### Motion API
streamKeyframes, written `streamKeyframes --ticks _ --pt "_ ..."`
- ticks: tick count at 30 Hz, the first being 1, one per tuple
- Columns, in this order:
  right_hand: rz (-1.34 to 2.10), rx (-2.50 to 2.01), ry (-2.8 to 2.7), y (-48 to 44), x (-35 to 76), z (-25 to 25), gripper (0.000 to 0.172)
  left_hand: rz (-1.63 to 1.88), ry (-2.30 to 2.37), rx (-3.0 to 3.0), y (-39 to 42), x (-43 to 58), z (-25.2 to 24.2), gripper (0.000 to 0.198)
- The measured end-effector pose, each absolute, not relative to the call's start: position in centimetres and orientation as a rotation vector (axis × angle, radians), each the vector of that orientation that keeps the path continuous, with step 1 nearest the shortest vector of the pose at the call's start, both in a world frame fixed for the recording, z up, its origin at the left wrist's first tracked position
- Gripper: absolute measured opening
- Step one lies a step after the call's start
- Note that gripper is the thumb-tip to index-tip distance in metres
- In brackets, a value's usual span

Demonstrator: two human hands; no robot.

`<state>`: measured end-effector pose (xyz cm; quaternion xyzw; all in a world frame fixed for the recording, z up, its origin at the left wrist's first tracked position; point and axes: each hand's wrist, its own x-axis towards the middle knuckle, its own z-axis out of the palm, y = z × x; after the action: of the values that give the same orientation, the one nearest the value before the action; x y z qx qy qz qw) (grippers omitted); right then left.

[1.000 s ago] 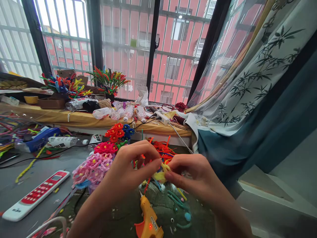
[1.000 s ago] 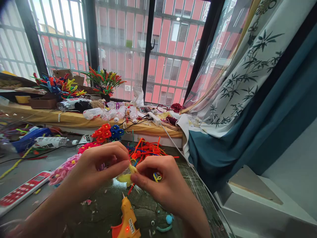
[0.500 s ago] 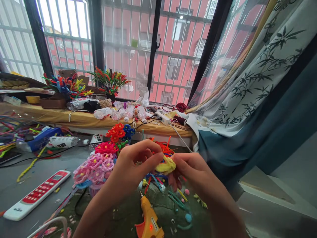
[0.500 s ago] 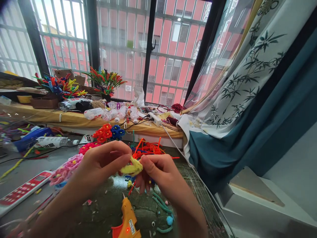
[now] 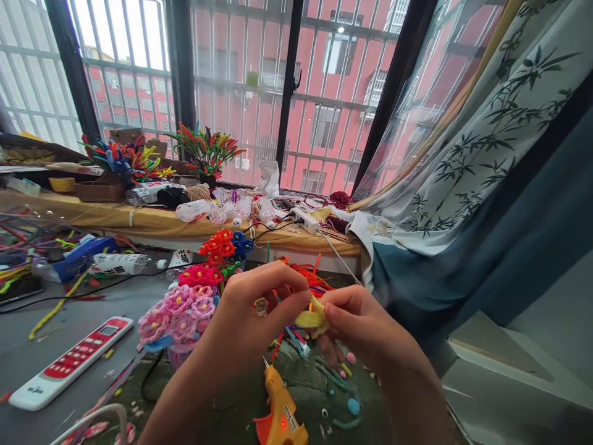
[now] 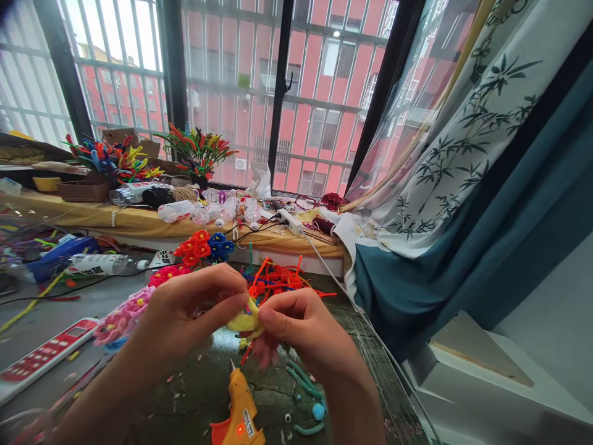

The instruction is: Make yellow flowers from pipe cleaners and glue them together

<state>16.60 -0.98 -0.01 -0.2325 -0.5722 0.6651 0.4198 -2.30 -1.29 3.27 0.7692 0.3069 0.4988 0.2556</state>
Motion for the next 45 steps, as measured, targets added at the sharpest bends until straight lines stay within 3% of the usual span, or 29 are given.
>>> streamKeyframes --ticks 6,18,24,31,43,45 --pt "1.760 -0.542 -1.368 -0.9 16.5 0.0 0.025 1.333 0.773 2.135 -1.6 -2.3 3.3 0.014" --pt "1.644 -0.809 -1.358 -1.3 16.2 1.0 0.025 1.245 0.812 2.091 -1.0 -2.7 3.1 0.014" --pt "1.184 -0.966 -1.624 -2.7 15.8 2.2 0.014 1.206 0.873 2.053 -0.9 -2.8 3.6 0.017" --pt "0.737 -1.086 -1.757 -2.7 15.3 1.4 0.015 1.517 0.948 2.343 -1.2 -2.4 3.0 0.013" --pt "1.077 -0.920 -1.396 -2.5 15.9 1.5 0.018 1.899 0.842 2.570 -1.7 -1.8 3.0 0.007" --pt "1.138 -0.856 -1.347 -2.5 16.1 1.7 0.017 1.881 0.913 2.544 -1.8 -1.8 3.0 0.014"
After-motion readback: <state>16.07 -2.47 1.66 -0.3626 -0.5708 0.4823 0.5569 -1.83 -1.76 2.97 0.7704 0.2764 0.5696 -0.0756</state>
